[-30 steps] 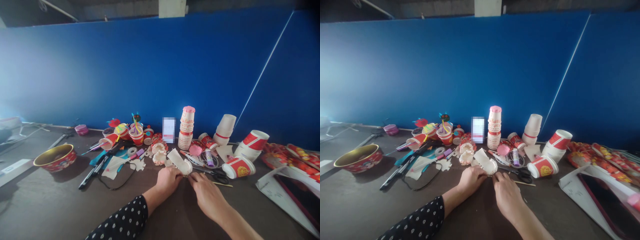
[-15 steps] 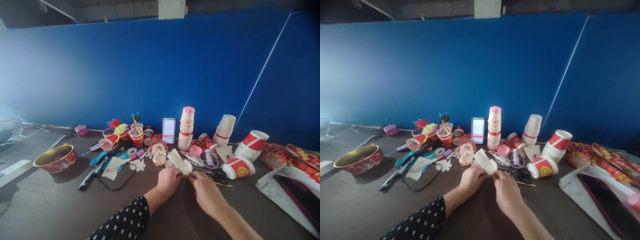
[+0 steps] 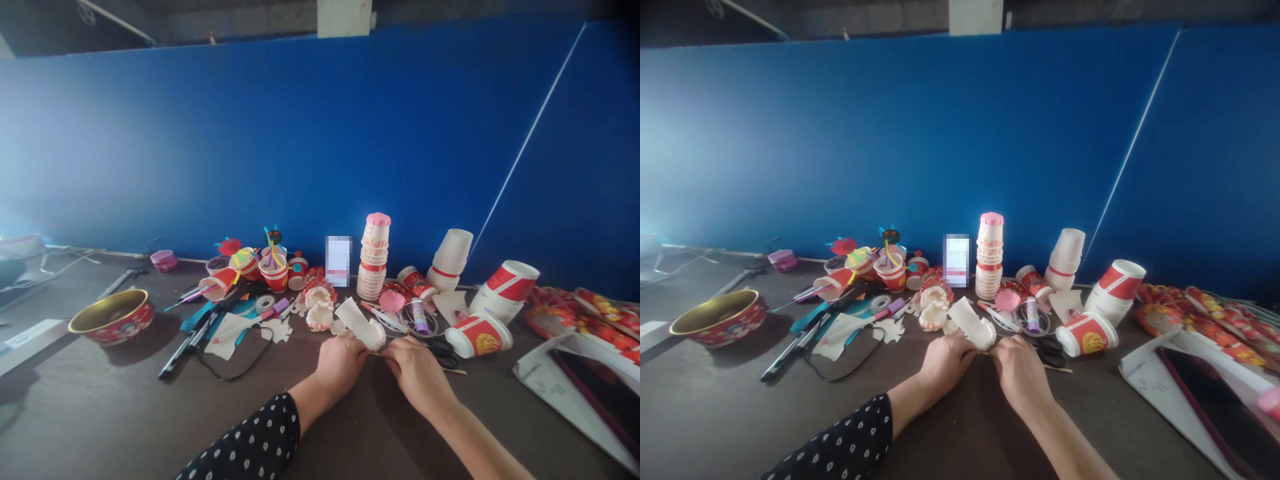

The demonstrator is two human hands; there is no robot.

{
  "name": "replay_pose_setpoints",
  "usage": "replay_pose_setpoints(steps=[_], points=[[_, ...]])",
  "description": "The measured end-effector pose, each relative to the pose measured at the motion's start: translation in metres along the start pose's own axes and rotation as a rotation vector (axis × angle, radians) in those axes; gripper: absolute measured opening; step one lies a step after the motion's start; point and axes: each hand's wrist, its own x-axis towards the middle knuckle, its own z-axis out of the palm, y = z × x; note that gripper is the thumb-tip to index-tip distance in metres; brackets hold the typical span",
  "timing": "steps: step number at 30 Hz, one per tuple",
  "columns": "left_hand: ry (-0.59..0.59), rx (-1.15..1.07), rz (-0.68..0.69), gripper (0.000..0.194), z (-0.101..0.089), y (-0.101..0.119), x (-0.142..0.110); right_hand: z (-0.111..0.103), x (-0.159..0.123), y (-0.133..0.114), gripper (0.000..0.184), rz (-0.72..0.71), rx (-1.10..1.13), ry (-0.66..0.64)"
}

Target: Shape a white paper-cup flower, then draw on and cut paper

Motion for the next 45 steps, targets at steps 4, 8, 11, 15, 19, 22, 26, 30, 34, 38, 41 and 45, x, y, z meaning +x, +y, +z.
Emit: replay_pose_setpoints(steps=[4, 8, 11, 15, 19, 22, 26, 30, 34, 38, 41, 45], points=[[0.079, 0.016, 0.075, 0.02, 0.002, -0.002, 0.002, 0.005, 0.002, 0.001, 0.027, -0.001, 0.002, 0.01], [0.161, -0.136, 0.173, 0.017, 0.007, -0.007, 0.005, 0.007, 0.003, 0.002, 0.029, 0.027, 0.031, 0.005], [0.167, -0.243, 0.211, 0.017, 0.01, -0.011, 0.007, 0.008, 0.003, 0.002, 0.029, 0.046, 0.056, -0.012], [0.161, -0.3, 0.205, 0.014, 0.014, -0.014, 0.009, 0.01, 0.003, 0.003, 0.029, 0.05, 0.063, -0.01], [0.172, -0.301, 0.199, 0.014, 0.016, -0.013, 0.009, 0.014, 0.004, 0.008, 0.027, 0.033, 0.072, 0.002], [0.173, -0.283, 0.218, 0.014, 0.015, -0.013, 0.009, 0.015, 0.004, 0.009, 0.027, 0.018, 0.082, 0.009], [0.162, -0.259, 0.221, 0.015, 0.013, -0.011, 0.009, 0.015, 0.003, 0.009, 0.027, 0.0, 0.078, 0.013], [0.162, -0.249, 0.21, 0.013, 0.013, -0.011, 0.009, 0.013, 0.003, 0.008, 0.027, -0.014, 0.051, 0.01], [0.152, -0.239, 0.196, 0.012, 0.015, -0.012, 0.009, 0.011, 0.003, 0.009, 0.027, 0.002, 0.005, -0.009], [0.162, -0.229, 0.178, 0.013, 0.016, -0.013, 0.01, 0.009, 0.002, 0.013, 0.026, 0.039, -0.017, -0.026], [0.166, -0.226, 0.172, 0.012, 0.016, -0.013, 0.01, 0.006, 0.002, 0.018, 0.026, 0.047, -0.019, -0.039], [0.172, -0.235, 0.175, 0.013, 0.017, -0.013, 0.01, -0.001, -0.001, 0.028, 0.024, 0.04, -0.016, -0.087]])
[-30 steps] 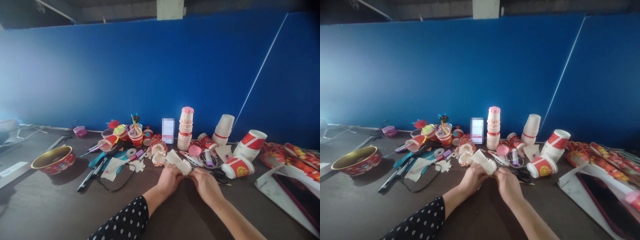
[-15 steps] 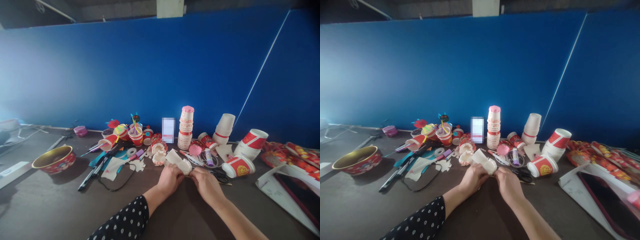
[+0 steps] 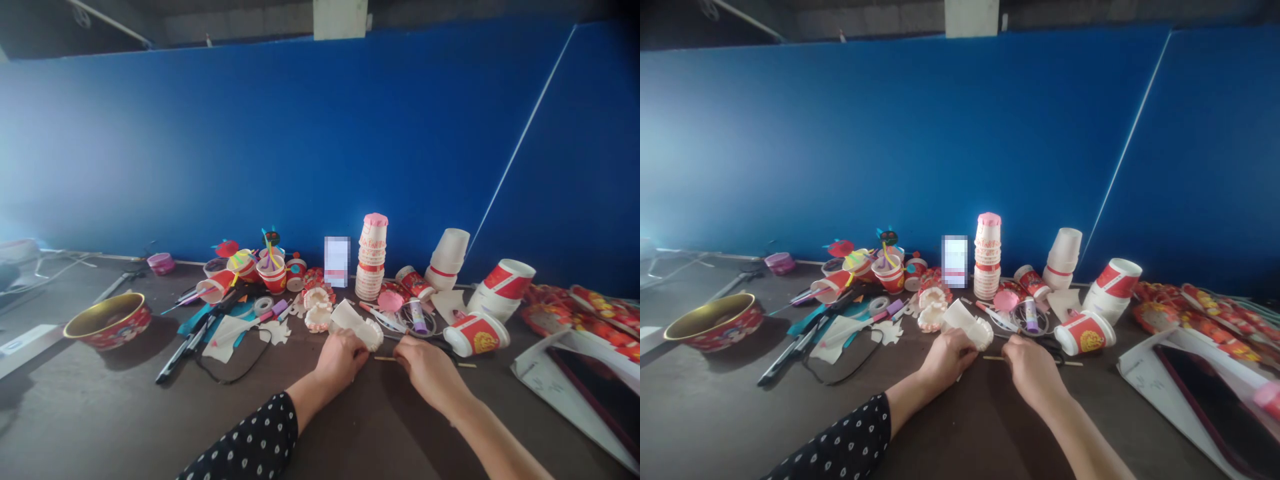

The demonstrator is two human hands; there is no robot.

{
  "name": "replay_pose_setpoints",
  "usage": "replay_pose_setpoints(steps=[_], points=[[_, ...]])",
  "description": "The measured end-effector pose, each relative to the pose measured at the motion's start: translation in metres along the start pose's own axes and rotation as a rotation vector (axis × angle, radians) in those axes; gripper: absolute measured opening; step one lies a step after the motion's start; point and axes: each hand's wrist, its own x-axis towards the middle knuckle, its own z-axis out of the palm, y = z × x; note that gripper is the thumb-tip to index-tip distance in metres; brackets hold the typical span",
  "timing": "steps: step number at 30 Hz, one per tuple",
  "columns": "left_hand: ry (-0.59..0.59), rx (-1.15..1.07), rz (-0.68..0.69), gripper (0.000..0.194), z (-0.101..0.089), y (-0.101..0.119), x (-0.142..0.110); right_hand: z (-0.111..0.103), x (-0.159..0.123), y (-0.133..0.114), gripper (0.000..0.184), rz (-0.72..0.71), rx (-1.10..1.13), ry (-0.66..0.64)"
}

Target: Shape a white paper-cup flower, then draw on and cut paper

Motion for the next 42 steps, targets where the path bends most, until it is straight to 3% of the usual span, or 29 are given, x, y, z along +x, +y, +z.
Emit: replay_pose_setpoints(steps=[4, 10, 17, 42], points=[[0.015, -0.006, 0.01, 0.011, 0.002, -0.002, 0.0, -0.005, -0.002, 0.006, 0.021, -0.011, 0.052, -0.015], [-0.002, 0.003, 0.006, 0.012, 0.002, -0.003, -0.001, 0.004, 0.005, -0.019, 0.025, -0.127, 0.214, 0.217], [-0.051, 0.007, -0.001, 0.015, -0.003, 0.001, 0.0, 0.019, 0.009, -0.032, 0.025, -0.148, 0.172, 0.218], [-0.117, 0.057, -0.105, 0.018, -0.008, 0.007, 0.001, 0.023, 0.012, -0.029, 0.023, -0.155, 0.222, 0.193]])
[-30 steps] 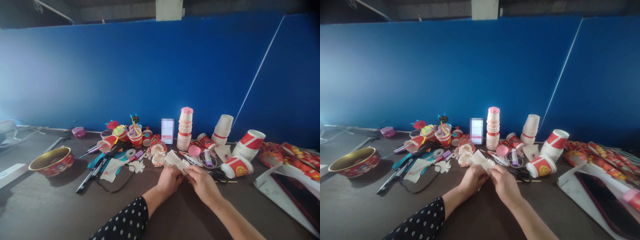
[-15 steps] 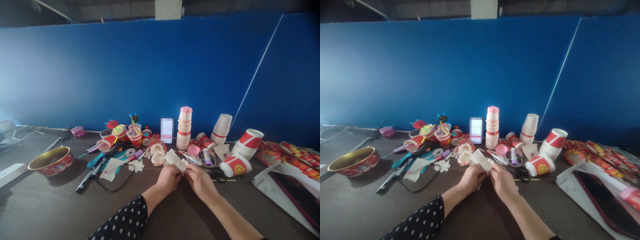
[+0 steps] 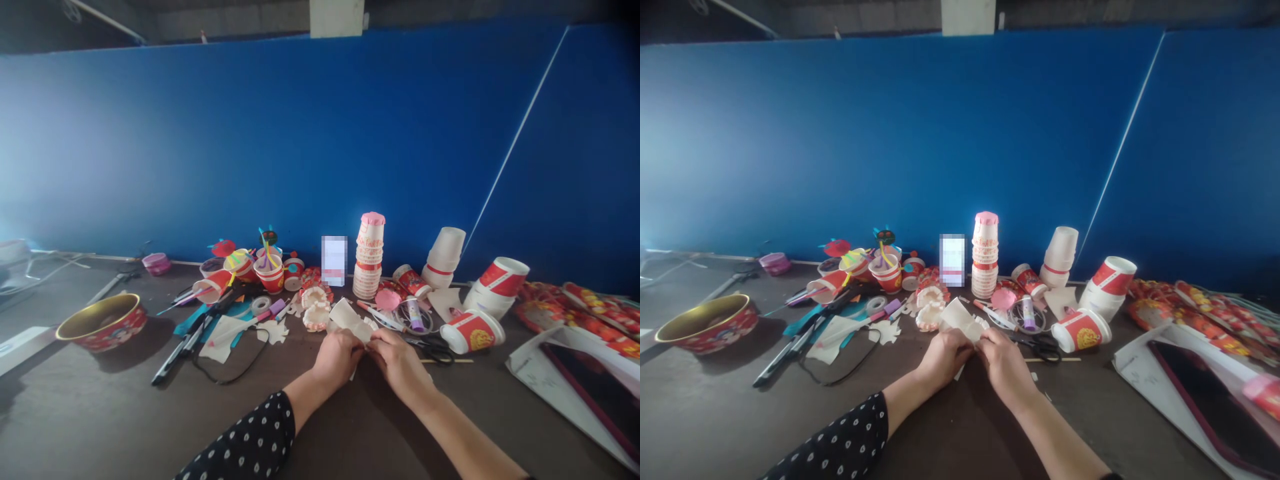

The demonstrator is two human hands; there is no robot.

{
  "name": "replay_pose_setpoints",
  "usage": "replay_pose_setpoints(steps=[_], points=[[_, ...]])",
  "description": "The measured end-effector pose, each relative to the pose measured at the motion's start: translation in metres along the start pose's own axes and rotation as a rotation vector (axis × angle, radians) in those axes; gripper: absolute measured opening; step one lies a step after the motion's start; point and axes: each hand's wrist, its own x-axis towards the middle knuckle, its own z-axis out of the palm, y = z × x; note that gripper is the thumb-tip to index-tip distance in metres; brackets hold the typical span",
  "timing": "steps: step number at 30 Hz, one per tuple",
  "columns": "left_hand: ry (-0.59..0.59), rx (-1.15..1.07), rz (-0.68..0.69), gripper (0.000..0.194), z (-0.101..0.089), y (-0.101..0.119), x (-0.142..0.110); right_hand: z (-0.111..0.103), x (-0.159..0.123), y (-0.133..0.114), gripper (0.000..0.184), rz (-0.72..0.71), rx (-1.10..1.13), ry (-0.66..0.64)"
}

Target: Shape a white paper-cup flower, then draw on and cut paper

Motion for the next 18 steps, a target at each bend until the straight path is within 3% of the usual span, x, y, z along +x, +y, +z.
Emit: replay_pose_setpoints(steps=[6, 18], points=[[0.029, -0.012, 0.076, 0.018, 0.0033, -0.0057, -0.0007, 0.0005, 0.0, 0.0022, 0.023, -0.005, 0.034, -0.002], [0.005, 0.025, 0.038, 0.018, 0.0006, -0.0013, -0.0007, -0.0022, 0.0007, -0.0004, 0.024, -0.024, 0.047, 0.011]])
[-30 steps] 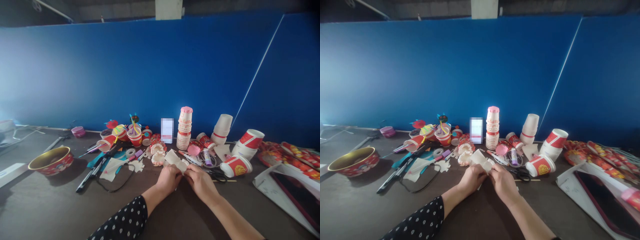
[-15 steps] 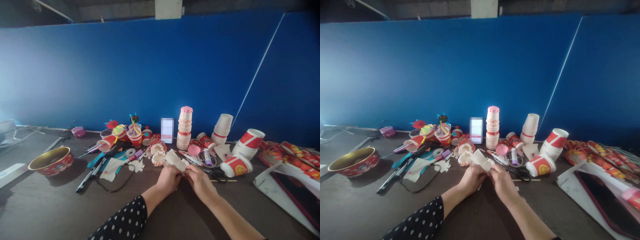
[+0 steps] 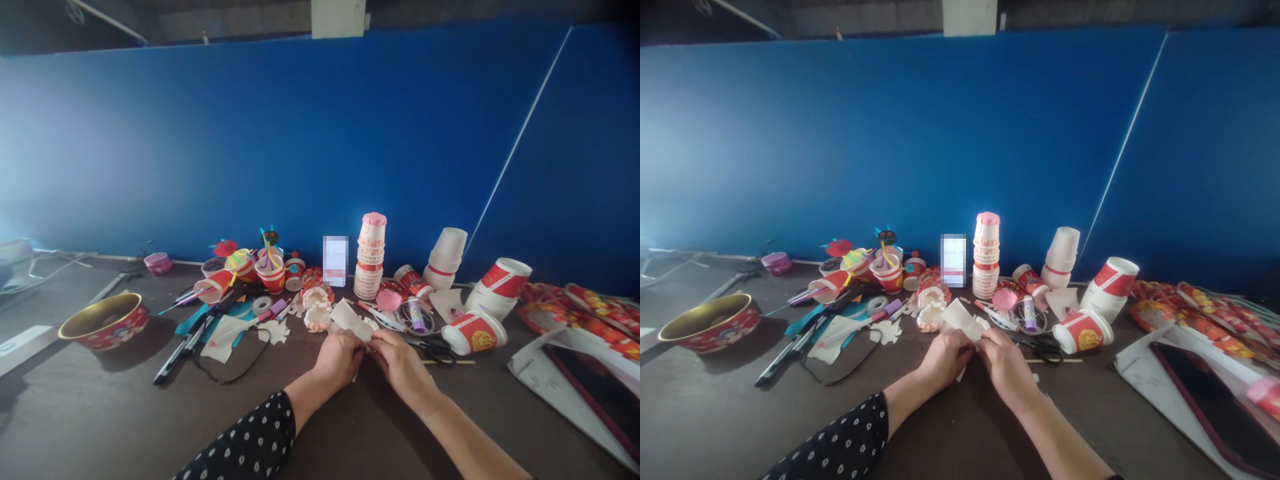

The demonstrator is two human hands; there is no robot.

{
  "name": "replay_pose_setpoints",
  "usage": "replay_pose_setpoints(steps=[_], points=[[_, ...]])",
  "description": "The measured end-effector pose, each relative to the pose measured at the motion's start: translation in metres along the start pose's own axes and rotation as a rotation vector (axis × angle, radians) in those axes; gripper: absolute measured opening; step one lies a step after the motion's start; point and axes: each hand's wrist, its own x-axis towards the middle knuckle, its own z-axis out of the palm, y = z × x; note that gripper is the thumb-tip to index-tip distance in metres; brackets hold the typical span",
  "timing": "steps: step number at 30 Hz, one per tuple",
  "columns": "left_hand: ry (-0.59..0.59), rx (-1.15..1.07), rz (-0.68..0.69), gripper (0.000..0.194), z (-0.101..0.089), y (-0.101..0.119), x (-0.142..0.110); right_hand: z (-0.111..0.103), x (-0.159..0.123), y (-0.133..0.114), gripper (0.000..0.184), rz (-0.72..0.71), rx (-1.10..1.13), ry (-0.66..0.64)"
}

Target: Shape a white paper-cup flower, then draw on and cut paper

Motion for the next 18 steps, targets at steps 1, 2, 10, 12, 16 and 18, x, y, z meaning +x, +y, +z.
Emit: replay_pose_setpoints(steps=[1, 2, 10, 12, 16, 18], points=[[0.008, -0.012, 0.001, 0.017, 0.001, -0.001, 0.0, -0.002, 0.0, 0.001, 0.023, -0.008, 0.008, 0.007], [0.016, -0.03, 0.004, 0.017, 0.002, -0.002, 0.0, -0.004, 0.0, 0.002, 0.022, -0.012, 0.013, 0.018], [0.058, -0.149, 0.004, 0.016, 0.001, -0.005, -0.003, -0.033, -0.007, 0.029, 0.022, 0.098, -0.06, 0.073], [0.101, -0.165, 0.032, 0.017, 0.0, -0.005, -0.004, -0.041, -0.01, 0.035, 0.022, 0.133, -0.083, 0.057], [0.214, -0.204, 0.125, 0.017, -0.007, -0.004, -0.008, -0.054, -0.013, 0.038, 0.021, 0.2, -0.131, -0.038], [0.201, -0.228, 0.218, 0.019, -0.016, -0.003, -0.01, -0.057, -0.013, 0.035, 0.021, 0.202, -0.132, -0.097]])
